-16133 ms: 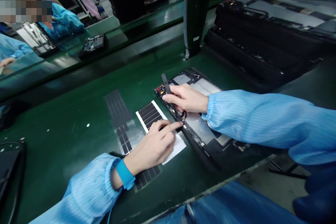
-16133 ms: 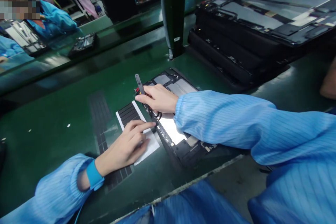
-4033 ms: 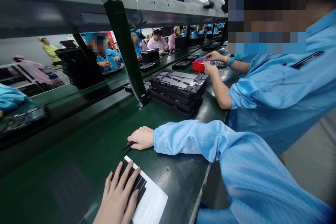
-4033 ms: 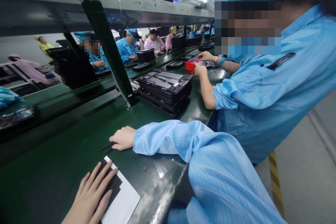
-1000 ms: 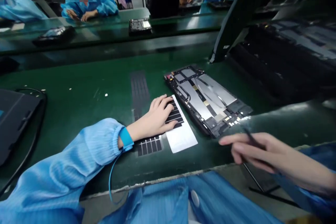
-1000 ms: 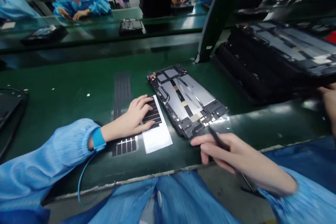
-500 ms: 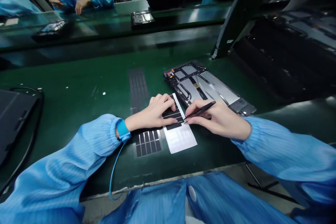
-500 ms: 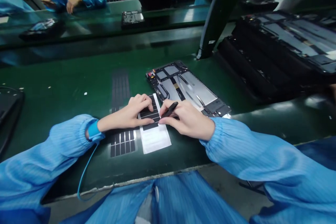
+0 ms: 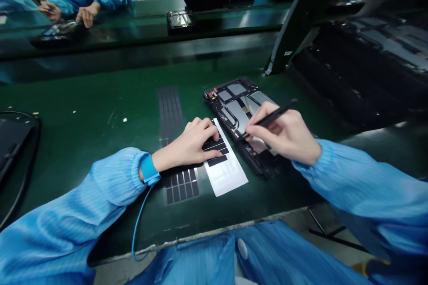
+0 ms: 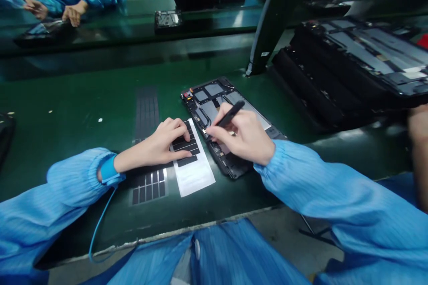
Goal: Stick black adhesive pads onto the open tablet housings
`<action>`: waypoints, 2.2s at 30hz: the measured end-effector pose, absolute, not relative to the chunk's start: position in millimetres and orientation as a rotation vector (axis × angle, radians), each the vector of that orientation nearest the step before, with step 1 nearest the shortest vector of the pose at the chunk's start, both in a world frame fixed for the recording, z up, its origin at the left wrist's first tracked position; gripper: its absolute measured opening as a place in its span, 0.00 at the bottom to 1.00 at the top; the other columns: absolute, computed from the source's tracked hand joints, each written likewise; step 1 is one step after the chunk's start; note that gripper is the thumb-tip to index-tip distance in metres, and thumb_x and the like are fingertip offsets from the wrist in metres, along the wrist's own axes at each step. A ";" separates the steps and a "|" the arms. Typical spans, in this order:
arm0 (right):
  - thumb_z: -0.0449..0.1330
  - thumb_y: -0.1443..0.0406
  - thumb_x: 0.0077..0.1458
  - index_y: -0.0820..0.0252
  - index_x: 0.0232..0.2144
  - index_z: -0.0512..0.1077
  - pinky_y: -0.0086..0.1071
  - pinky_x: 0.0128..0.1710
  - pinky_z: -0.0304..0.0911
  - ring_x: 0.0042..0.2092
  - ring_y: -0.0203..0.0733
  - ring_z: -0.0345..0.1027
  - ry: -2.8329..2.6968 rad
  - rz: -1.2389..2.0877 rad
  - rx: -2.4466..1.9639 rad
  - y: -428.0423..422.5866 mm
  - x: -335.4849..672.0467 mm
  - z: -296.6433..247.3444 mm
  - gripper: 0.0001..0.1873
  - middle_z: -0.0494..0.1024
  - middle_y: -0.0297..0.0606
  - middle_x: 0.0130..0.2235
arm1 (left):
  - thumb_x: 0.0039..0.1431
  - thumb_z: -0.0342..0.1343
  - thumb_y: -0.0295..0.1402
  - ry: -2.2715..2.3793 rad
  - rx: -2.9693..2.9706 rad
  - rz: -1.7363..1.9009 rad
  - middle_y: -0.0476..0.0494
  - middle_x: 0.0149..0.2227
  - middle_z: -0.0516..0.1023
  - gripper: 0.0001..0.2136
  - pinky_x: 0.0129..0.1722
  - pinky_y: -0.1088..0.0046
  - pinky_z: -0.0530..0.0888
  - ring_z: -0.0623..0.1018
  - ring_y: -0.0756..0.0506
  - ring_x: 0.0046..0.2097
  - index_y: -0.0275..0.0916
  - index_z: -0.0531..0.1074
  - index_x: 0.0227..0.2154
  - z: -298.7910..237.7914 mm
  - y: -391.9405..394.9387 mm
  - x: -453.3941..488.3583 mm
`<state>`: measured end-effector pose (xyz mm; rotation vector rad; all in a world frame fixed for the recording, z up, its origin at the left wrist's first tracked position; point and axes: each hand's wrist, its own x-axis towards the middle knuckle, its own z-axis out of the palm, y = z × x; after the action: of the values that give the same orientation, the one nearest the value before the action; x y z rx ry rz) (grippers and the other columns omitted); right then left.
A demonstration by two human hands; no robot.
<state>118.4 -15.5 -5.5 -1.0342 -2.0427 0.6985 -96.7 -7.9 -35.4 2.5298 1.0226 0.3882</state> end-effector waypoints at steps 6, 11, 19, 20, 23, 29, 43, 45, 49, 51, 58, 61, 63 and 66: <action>0.56 0.65 0.52 0.61 0.22 0.60 0.27 0.18 0.63 0.21 0.32 0.65 -1.761 0.715 -0.988 4.5 106.3 -24.1 0.10 0.66 0.32 0.25 | 0.54 0.48 0.25 0.874 2.412 0.950 0.45 0.37 0.66 0.04 0.40 0.71 0.64 0.65 0.48 0.40 0.37 0.57 0.30 -38.2 -14.7 -84.3; 0.55 0.66 0.52 0.61 0.22 0.60 0.25 0.18 0.63 0.20 0.30 0.64 -1.786 0.734 -0.947 1.8 105.0 -27.3 0.10 0.65 0.32 0.26 | 0.51 0.47 0.22 0.875 2.351 0.930 0.41 0.44 0.65 0.08 0.44 0.68 0.65 0.65 0.47 0.46 0.37 0.57 0.34 -42.3 -15.7 -83.7; 0.55 0.67 0.52 0.63 0.21 0.61 0.24 0.18 0.62 0.21 0.29 0.63 -1.835 0.649 -0.960 2.9 105.9 -25.2 0.10 0.64 0.32 0.25 | 0.50 0.46 0.21 0.855 2.348 0.891 0.41 0.45 0.65 0.08 0.45 0.68 0.65 0.65 0.46 0.47 0.37 0.57 0.33 -42.2 -15.0 -84.2; 0.55 0.67 0.52 0.62 0.21 0.61 0.24 0.18 0.62 0.21 0.29 0.63 -1.842 0.644 -0.955 2.9 105.9 -25.2 0.10 0.64 0.32 0.25 | 0.50 0.46 0.21 0.855 2.349 0.883 0.41 0.46 0.65 0.08 0.45 0.68 0.65 0.64 0.46 0.47 0.37 0.57 0.33 -42.4 -15.0 -84.1; 0.55 0.67 0.51 0.62 0.21 0.61 0.24 0.18 0.62 0.22 0.30 0.64 -1.845 0.664 -0.943 2.5 106.3 -25.2 0.09 0.64 0.32 0.25 | 0.50 0.46 0.21 0.856 2.344 0.863 0.42 0.46 0.65 0.08 0.45 0.68 0.65 0.64 0.46 0.48 0.38 0.57 0.33 -42.4 -14.9 -84.0; 0.55 0.66 0.52 0.61 0.21 0.60 0.27 0.20 0.63 0.22 0.31 0.64 -1.808 0.719 -0.989 1.0 106.2 -23.5 0.10 0.64 0.33 0.24 | 0.49 0.45 0.21 0.841 2.344 0.815 0.41 0.47 0.64 0.09 0.46 0.66 0.64 0.63 0.45 0.48 0.38 0.56 0.33 -41.2 -14.8 -83.9; 0.54 0.68 0.51 0.60 0.23 0.61 0.31 0.26 0.60 0.28 0.35 0.63 -2.013 0.457 -0.878 2.6 106.8 -25.4 0.06 0.66 0.35 0.26 | 0.50 0.45 0.22 0.819 2.387 0.729 0.40 0.49 0.63 0.07 0.45 0.67 0.65 0.62 0.45 0.47 0.37 0.57 0.33 -39.5 -14.4 -84.3; 0.54 0.68 0.51 0.59 0.24 0.60 0.32 0.27 0.61 0.28 0.36 0.63 -2.037 0.436 -0.840 1.5 106.9 -27.1 0.06 0.67 0.35 0.25 | 0.50 0.45 0.22 0.819 2.400 0.709 0.40 0.47 0.64 0.07 0.44 0.67 0.66 0.62 0.45 0.47 0.37 0.57 0.32 -40.2 -13.5 -84.4; 0.55 0.65 0.51 0.58 0.22 0.60 0.33 0.27 0.61 0.27 0.37 0.63 -1.928 0.429 -0.894 -1.9 109.3 -31.5 0.08 0.66 0.35 0.25 | 0.51 0.42 0.20 0.847 2.568 0.650 0.41 0.38 0.68 0.07 0.45 0.65 0.66 0.63 0.44 0.47 0.37 0.59 0.31 -41.0 -17.2 -78.2; 0.56 0.64 0.51 0.57 0.23 0.60 0.34 0.28 0.62 0.28 0.38 0.64 -1.802 0.402 -0.921 -2.8 111.9 -31.8 0.08 0.66 0.35 0.26 | 0.52 0.41 0.19 0.845 2.729 0.571 0.40 0.37 0.69 0.08 0.49 0.63 0.63 0.62 0.42 0.49 0.35 0.62 0.32 -37.0 -20.6 -74.0; 0.59 0.63 0.49 0.60 0.26 0.64 0.33 0.30 0.66 0.30 0.39 0.68 -1.858 0.695 -0.983 6.6 93.1 0.1 0.07 0.67 0.36 0.29 | 0.53 0.45 0.26 1.051 2.614 0.421 0.44 0.36 0.70 0.08 0.41 0.71 0.65 0.67 0.46 0.41 0.35 0.66 0.36 2.6 10.3 -120.9; 0.60 0.63 0.47 0.61 0.24 0.63 0.31 0.29 0.67 0.28 0.38 0.69 -1.988 1.049 -0.872 15.5 56.6 4.1 0.09 0.67 0.33 0.26 | 0.51 0.48 0.32 1.304 2.419 0.219 0.47 0.28 0.70 0.07 0.31 0.75 0.64 0.68 0.50 0.30 0.34 0.67 0.31 7.2 35.9 -162.4; 0.59 0.65 0.47 0.62 0.24 0.62 0.30 0.29 0.68 0.28 0.37 0.69 -1.998 1.219 -0.835 24.8 28.4 -4.3 0.09 0.67 0.32 0.25 | 0.49 0.49 0.35 1.347 2.295 0.120 0.48 0.27 0.69 0.09 0.29 0.76 0.63 0.68 0.50 0.29 0.34 0.67 0.31 1.7 48.1 -182.8; 0.57 0.66 0.49 0.61 0.25 0.61 0.29 0.28 0.67 0.27 0.36 0.70 -1.964 1.220 -0.871 39.5 -4.3 -22.6 0.07 0.68 0.31 0.25 | 0.46 0.51 0.39 1.349 2.223 0.075 0.47 0.31 0.68 0.15 0.31 0.77 0.63 0.67 0.49 0.32 0.34 0.66 0.35 -11.2 56.1 -197.2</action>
<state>-4.3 39.5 -22.6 -0.8707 -1.9642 1.2201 -197.2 56.1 -11.2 2.2235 1.3492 0.0751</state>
